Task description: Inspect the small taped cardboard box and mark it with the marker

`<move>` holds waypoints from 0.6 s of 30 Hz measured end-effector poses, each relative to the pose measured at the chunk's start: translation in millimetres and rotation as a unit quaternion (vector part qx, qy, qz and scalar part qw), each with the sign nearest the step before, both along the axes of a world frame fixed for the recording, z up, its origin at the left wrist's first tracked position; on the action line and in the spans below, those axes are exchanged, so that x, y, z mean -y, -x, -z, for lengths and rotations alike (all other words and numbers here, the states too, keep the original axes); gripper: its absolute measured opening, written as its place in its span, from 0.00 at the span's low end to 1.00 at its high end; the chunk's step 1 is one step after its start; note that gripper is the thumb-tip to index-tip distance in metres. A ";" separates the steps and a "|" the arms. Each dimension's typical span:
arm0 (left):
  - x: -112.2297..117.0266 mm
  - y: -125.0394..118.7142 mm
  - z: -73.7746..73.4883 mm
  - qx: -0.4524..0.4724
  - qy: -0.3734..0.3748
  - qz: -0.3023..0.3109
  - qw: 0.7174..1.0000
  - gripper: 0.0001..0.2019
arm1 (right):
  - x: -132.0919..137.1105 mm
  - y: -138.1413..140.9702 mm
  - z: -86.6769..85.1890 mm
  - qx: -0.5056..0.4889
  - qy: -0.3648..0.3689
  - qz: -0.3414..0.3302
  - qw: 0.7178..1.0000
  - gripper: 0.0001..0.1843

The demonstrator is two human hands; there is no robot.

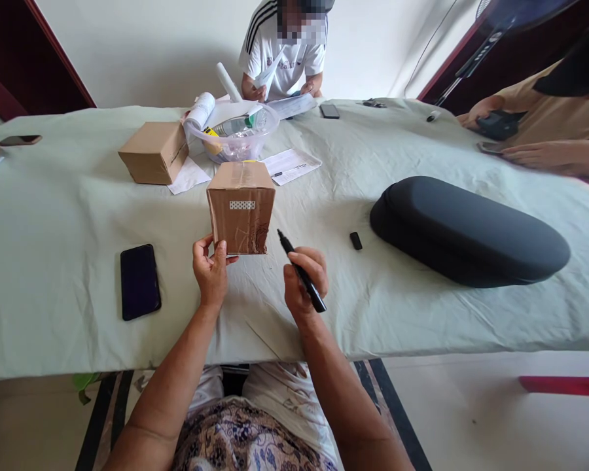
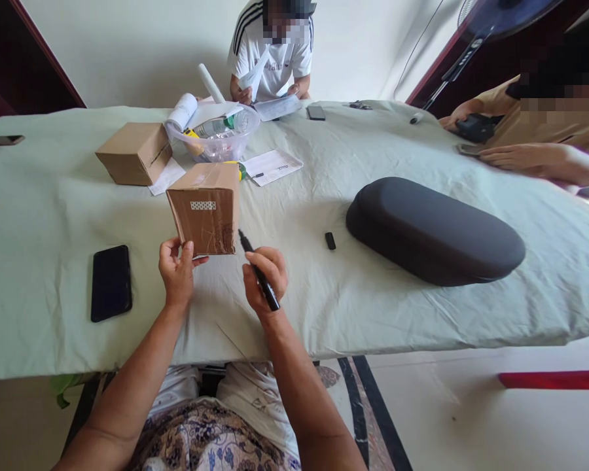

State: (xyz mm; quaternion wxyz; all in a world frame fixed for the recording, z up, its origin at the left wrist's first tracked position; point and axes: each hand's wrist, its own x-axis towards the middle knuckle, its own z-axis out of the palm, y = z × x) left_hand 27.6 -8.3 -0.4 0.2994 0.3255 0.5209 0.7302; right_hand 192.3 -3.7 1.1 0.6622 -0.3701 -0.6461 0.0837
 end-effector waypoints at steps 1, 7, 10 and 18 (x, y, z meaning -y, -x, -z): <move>0.0 0.0 -0.1 0.001 0.001 0.001 1.000 0.24 | 1.8 0.5 0.7 0.007 -0.009 -0.047 0.999 0.07; -1.0 1.4 0.4 0.004 -0.006 -0.003 1.000 0.25 | 1.1 1.7 12.8 -0.053 0.056 -0.104 0.992 0.15; -2.1 2.8 1.6 0.005 -0.005 -0.008 1.000 0.25 | -7.6 -2.7 13.5 -0.138 0.065 0.048 0.987 0.15; -4.1 3.2 4.0 0.008 -0.014 -0.005 1.000 0.25 | -34.3 -17.6 25.1 0.179 0.315 0.140 0.921 0.31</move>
